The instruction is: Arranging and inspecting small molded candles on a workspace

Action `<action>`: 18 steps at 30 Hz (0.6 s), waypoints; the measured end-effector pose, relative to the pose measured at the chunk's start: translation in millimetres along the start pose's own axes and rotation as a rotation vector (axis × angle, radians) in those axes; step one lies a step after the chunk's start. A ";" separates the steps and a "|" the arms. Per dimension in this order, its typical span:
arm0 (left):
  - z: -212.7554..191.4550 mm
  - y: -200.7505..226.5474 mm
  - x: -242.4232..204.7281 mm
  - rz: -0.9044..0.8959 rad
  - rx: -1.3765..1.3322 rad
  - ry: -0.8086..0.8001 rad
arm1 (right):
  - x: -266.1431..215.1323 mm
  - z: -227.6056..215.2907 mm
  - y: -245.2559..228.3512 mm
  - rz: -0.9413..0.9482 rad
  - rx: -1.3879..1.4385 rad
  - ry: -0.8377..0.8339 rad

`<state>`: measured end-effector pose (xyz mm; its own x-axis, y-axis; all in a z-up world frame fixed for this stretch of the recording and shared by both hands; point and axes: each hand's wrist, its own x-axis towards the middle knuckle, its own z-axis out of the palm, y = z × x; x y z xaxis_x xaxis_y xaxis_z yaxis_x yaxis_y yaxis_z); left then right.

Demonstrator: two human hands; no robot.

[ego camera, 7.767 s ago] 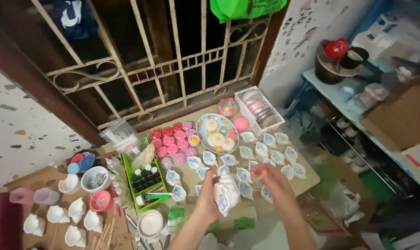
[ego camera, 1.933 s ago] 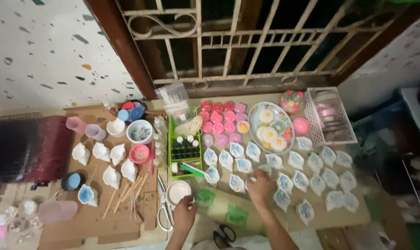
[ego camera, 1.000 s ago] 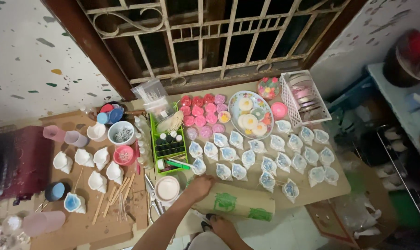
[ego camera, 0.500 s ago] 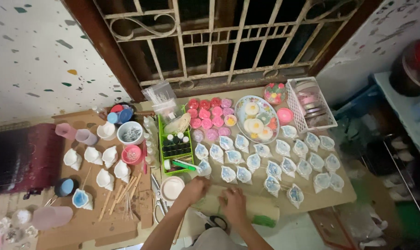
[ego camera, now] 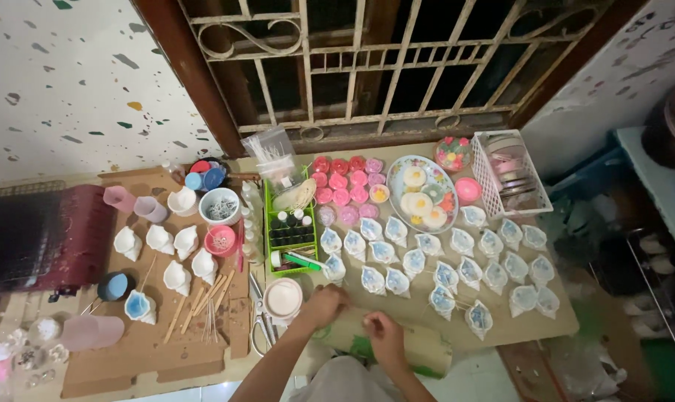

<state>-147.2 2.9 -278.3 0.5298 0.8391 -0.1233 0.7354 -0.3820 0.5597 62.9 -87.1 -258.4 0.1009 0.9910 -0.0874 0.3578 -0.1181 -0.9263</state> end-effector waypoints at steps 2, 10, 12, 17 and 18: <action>4.0 -9.2 5.9 0.238 -0.161 0.102 | 1.7 -4.0 10.4 0.158 0.076 -0.010; -31.7 22.2 -14.3 0.081 -0.028 -0.055 | 10.1 -19.8 19.9 0.203 0.144 -0.061; -43.3 30.7 -18.3 -0.034 -0.033 -0.144 | 12.0 -19.4 30.2 0.193 0.255 -0.067; -59.3 37.1 -19.1 -0.030 -0.061 -0.275 | 14.9 -21.7 34.6 0.211 0.159 -0.135; -59.3 35.7 -18.5 -0.030 -0.061 -0.276 | 17.1 -21.6 42.1 0.212 0.160 -0.135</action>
<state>-155.8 -3.3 -207.5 0.6091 0.7095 -0.3544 0.7303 -0.3275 0.5995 99.8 -76.4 -291.0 0.0294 0.9460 -0.3229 0.1904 -0.3225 -0.9272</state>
